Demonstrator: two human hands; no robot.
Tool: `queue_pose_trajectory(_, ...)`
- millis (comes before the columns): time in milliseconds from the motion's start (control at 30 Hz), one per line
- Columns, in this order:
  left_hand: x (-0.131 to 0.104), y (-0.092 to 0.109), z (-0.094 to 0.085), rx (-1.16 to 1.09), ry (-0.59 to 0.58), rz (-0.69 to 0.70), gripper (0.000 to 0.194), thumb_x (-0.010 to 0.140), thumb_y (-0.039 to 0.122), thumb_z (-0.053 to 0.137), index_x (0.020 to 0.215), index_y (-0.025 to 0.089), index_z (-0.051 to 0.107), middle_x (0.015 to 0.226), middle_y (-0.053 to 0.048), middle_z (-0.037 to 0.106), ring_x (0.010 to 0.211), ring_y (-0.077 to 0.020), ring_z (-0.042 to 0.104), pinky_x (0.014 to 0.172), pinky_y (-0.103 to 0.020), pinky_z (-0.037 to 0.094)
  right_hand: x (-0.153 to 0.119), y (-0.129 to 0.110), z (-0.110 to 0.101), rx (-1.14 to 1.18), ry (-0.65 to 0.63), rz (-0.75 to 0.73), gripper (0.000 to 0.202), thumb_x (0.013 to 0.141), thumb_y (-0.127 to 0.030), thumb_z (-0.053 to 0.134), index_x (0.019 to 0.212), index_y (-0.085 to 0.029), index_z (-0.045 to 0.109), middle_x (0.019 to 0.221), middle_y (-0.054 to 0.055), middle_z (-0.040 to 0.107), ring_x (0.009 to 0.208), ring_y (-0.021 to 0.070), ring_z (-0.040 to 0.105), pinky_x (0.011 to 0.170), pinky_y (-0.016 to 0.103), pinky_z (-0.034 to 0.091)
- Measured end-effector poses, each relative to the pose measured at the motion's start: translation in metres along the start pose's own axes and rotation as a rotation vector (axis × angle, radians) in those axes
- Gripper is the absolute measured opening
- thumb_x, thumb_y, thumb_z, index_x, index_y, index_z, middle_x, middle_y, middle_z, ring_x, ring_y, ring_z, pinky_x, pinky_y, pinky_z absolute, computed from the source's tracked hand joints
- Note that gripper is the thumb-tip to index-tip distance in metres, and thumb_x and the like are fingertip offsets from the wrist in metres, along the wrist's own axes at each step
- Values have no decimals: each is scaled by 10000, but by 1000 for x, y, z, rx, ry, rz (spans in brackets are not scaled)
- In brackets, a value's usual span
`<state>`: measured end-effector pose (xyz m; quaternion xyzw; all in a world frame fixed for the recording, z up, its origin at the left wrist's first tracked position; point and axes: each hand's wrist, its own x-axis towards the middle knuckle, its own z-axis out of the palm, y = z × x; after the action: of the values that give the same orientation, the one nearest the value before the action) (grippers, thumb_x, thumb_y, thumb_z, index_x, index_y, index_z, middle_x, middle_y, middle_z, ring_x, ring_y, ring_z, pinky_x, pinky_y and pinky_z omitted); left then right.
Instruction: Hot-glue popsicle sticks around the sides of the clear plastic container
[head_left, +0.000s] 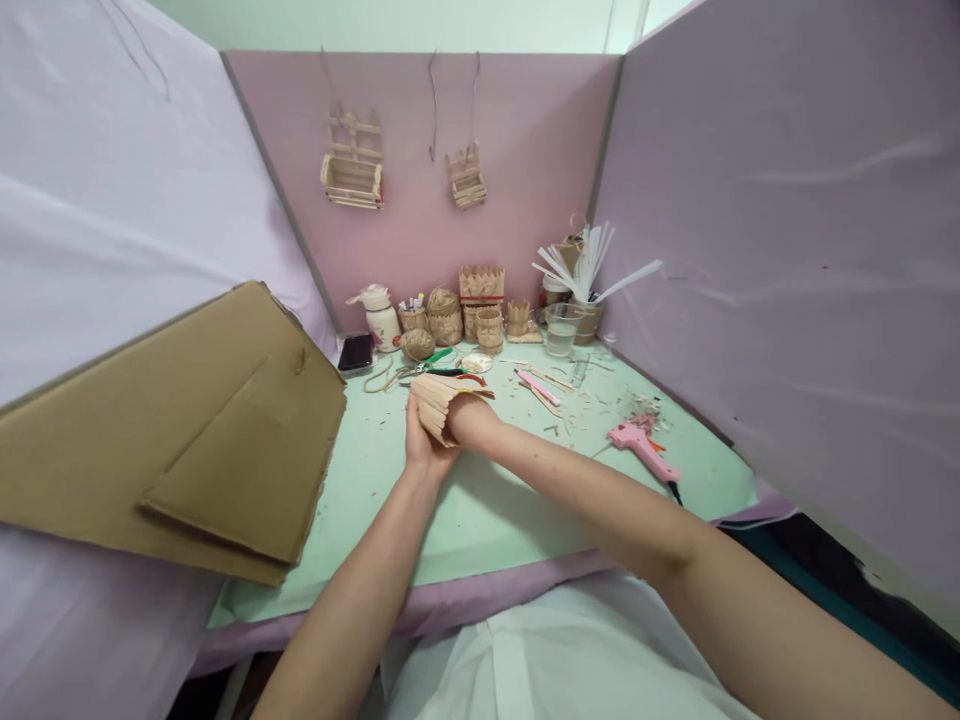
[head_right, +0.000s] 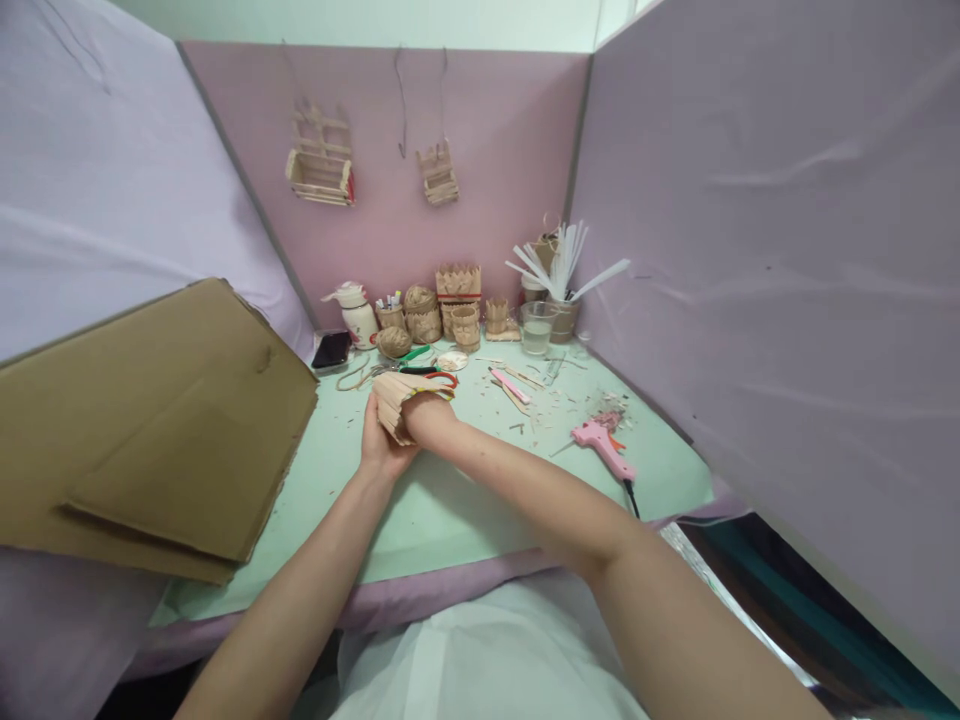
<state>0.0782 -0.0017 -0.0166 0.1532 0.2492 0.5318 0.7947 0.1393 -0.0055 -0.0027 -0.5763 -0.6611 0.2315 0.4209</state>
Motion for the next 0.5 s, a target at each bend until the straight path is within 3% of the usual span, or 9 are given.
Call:
queue_pose_trajectory(133, 0, -1, 2, -4, 11, 27, 529, 954, 561, 426, 1266, 191, 638, 1095, -85, 742, 997, -250, 703, 912, -394, 556, -2, 0, -25, -256, -228, -87, 365, 736, -77, 490, 966, -194, 749, 1017, 138, 740, 1059, 252, 635, 965, 490, 460)
queue_pose_trajectory(267, -1, 4, 2, 8, 21, 40, 545, 969, 562, 378, 1219, 162, 653, 1037, -93, 743, 933, -243, 708, 867, -379, 571, -14, -7, -50, -369, -257, -65, 267, 705, 2, 543, 831, -106, 753, 951, 198, 749, 950, 272, 680, 939, 410, 484)
queue_pose_trajectory(333, -1, 9, 2, 12, 35, 46, 554, 973, 570, 346, 1172, 163, 664, 998, -90, 741, 885, -241, 705, 797, -365, 580, -22, -10, -61, -364, -254, -63, 222, 718, -7, 582, 817, -113, 750, 928, 162, 762, 935, 258, 691, 907, 352, 499)
queue_pose_trajectory(433, -3, 14, 3, 10, 47, 41, 595, 970, 607, 296, 1075, 166, 682, 936, -87, 743, 810, -238, 693, 678, -335, 577, -29, -12, -71, -308, -219, -45, 243, 855, -116, 558, 1027, -121, 730, 1001, 103, 770, 945, 189, 700, 839, 242, 516)
queue_pose_trajectory(500, -6, 14, 4, 6, 34, 32, 606, 970, 620, 281, 1028, 173, 687, 920, -82, 747, 786, -238, 688, 644, -333, 573, -32, -11, -72, -269, -193, -23, 345, 954, -170, 448, 1221, -70, 642, 1098, 115, 753, 960, 139, 702, 798, 180, 517)
